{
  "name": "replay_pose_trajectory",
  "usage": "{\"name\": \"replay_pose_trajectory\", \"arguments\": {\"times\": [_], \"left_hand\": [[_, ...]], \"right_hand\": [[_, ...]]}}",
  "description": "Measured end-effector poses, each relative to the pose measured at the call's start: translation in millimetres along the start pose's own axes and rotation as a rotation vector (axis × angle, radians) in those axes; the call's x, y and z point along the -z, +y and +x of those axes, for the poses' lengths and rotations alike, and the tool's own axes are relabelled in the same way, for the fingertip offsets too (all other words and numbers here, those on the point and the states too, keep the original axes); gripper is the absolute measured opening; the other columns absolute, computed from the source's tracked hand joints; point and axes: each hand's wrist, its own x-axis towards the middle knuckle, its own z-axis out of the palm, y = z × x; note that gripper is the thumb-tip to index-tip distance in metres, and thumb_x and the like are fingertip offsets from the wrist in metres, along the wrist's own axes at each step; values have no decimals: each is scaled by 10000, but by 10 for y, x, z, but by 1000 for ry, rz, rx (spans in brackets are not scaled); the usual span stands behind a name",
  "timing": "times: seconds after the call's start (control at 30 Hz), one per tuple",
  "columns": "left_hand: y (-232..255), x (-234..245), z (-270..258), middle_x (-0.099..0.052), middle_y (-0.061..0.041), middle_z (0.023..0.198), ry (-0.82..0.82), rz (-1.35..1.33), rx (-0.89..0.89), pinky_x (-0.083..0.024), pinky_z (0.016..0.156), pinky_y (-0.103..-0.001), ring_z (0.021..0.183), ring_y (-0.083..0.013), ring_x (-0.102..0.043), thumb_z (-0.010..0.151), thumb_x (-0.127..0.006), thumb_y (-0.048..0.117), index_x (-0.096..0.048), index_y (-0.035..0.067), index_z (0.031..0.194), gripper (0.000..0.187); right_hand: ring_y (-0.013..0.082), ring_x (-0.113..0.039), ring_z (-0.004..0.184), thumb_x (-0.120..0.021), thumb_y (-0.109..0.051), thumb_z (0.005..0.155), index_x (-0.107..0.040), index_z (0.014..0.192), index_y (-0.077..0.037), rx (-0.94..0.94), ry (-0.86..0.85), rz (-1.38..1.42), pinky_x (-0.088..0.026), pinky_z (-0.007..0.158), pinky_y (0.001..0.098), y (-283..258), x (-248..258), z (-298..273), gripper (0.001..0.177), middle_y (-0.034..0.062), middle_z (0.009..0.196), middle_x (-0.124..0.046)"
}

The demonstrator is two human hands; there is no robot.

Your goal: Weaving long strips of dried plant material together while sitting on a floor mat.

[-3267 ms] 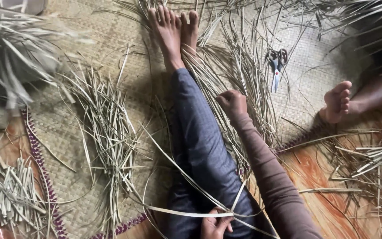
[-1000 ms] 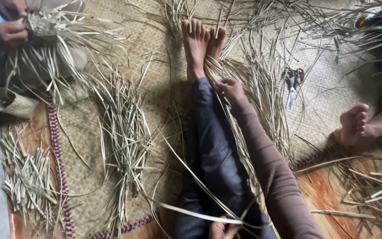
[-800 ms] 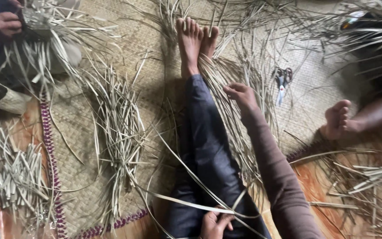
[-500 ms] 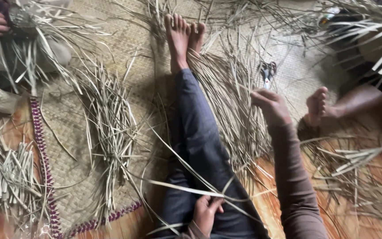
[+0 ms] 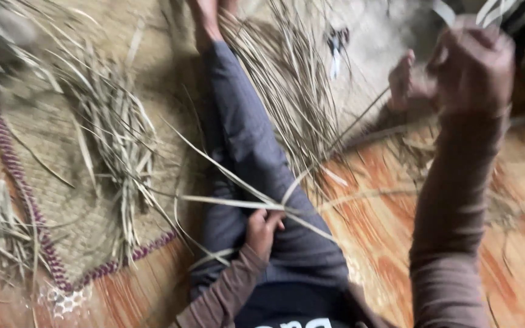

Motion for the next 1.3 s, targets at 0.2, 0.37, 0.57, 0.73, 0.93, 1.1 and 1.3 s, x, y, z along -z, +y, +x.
{"name": "replay_pose_trajectory", "arguments": {"times": [0.2,0.37,0.57,0.73,0.93,1.1,1.3], "left_hand": [[247,-134,-178,-665,-100,576,96,168,-45,-465,695,-255,579,-154,-573,882,-752,118,-707,30,783,140],[223,-177,-138,-695,-145,802,124,-76,-9,-522,701,-232,622,-147,-611,932,-727,81,-697,-1,936,87],[411,-254,-161,-676,-142,838,140,-148,24,-544,700,-230,616,-142,-602,951,-708,67,-684,-25,973,98],[512,-306,-205,-683,-148,852,162,-185,30,-556,687,-238,621,-138,-620,934,-720,62,-680,-47,995,132],[429,-299,-222,-688,-127,818,174,-211,25,-561,691,-220,626,-122,-642,921,-752,102,-707,-17,944,129],[464,-310,-229,-704,-118,800,180,-222,15,-570,684,-209,622,-114,-660,917,-768,120,-721,9,912,121],[499,-314,-234,-704,-102,769,178,-220,24,-554,677,-180,619,-90,-657,921,-771,143,-720,19,890,138]], "right_hand": [[33,-414,626,-575,86,1032,-609,1061,-136,117,129,-574,-322,563,203,-294,2,-527,226,-51,949,-629],[116,-481,764,-550,134,1144,-618,1135,-21,201,-2,-695,-402,697,253,-350,52,-924,169,71,1059,-644],[199,-549,902,-527,183,1255,-631,1208,94,275,-190,-780,-481,831,303,-166,-33,-1149,145,194,1167,-663],[247,-643,939,-663,97,1148,-701,1169,32,225,-348,-885,-520,916,355,507,-442,-1390,79,183,1067,-698],[213,-671,689,-843,-59,875,-792,983,-100,-4,-403,-836,-550,739,354,1401,-755,-2021,126,57,750,-690],[182,-685,709,-794,-25,924,-779,1017,-53,-79,-334,-776,-560,733,332,1525,-732,-2125,99,74,772,-679],[288,-693,712,-743,16,912,-769,1034,-20,-79,-361,-788,-560,732,397,1562,-887,-2262,130,147,776,-704]]}}
